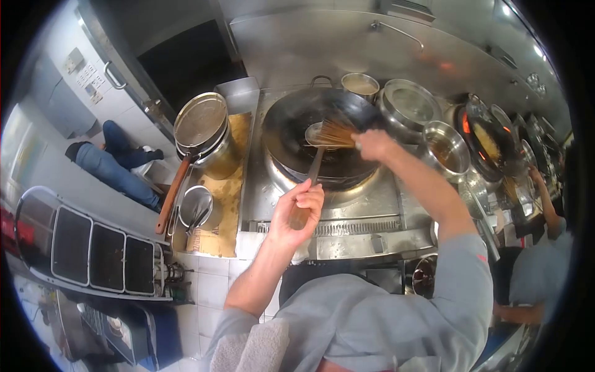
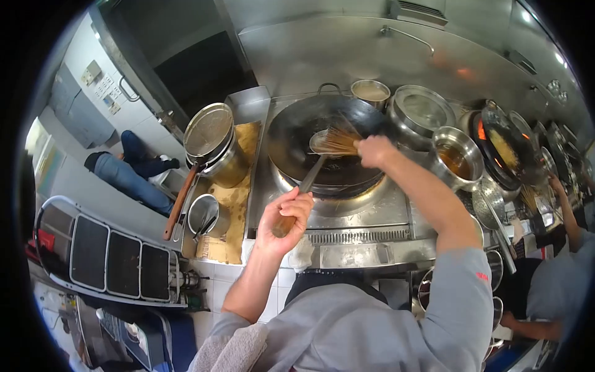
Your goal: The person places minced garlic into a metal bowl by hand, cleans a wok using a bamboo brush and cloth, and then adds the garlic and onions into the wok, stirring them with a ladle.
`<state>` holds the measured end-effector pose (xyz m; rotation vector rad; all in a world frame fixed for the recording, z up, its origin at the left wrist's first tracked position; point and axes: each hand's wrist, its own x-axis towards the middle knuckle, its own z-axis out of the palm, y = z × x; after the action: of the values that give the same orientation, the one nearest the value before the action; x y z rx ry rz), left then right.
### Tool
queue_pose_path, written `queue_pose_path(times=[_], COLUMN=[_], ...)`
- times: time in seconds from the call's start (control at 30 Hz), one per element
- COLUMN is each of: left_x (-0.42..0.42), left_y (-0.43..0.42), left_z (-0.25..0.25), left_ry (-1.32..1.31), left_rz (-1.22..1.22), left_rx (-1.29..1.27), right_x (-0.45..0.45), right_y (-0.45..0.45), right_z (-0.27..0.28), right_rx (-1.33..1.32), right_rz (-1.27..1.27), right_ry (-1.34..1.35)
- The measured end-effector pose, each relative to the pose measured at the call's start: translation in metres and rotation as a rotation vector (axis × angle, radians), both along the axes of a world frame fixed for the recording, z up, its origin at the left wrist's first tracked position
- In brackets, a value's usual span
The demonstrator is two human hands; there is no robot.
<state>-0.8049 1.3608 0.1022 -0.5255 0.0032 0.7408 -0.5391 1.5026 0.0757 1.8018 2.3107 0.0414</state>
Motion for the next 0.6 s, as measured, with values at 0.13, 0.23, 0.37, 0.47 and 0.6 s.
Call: queue_pose_path(times=[0.13, 0.23, 0.37, 0.47, 0.6], left_x=[0.004, 0.004, -0.003, -0.014, -0.026], left_y=[0.001, 0.002, 0.010, 0.007, 0.003], left_z=[-0.013, -0.011, -0.014, -0.025, -0.032], left_ry=[0.138, 0.146, 0.241, 0.358, 0.458], left_rz=[0.031, 0.008, -0.038, -0.052, -0.078], left_rx=[0.053, 0.043, 0.090, 0.190, 0.265], right_x=[-0.001, -0.001, 0.001, -0.020, 0.006], right_y=[0.019, -0.001, 0.025, -0.011, 0.004], right_z=[0.032, 0.018, 0.030, 0.034, 0.019], right_rx=[0.177, 0.075, 0.014, 0.161, -0.017], right_rz=[0.046, 0.186, 0.000, -0.017, -0.005], right_ry=[-0.039, -0.044, 0.018, 0.060, 0.055])
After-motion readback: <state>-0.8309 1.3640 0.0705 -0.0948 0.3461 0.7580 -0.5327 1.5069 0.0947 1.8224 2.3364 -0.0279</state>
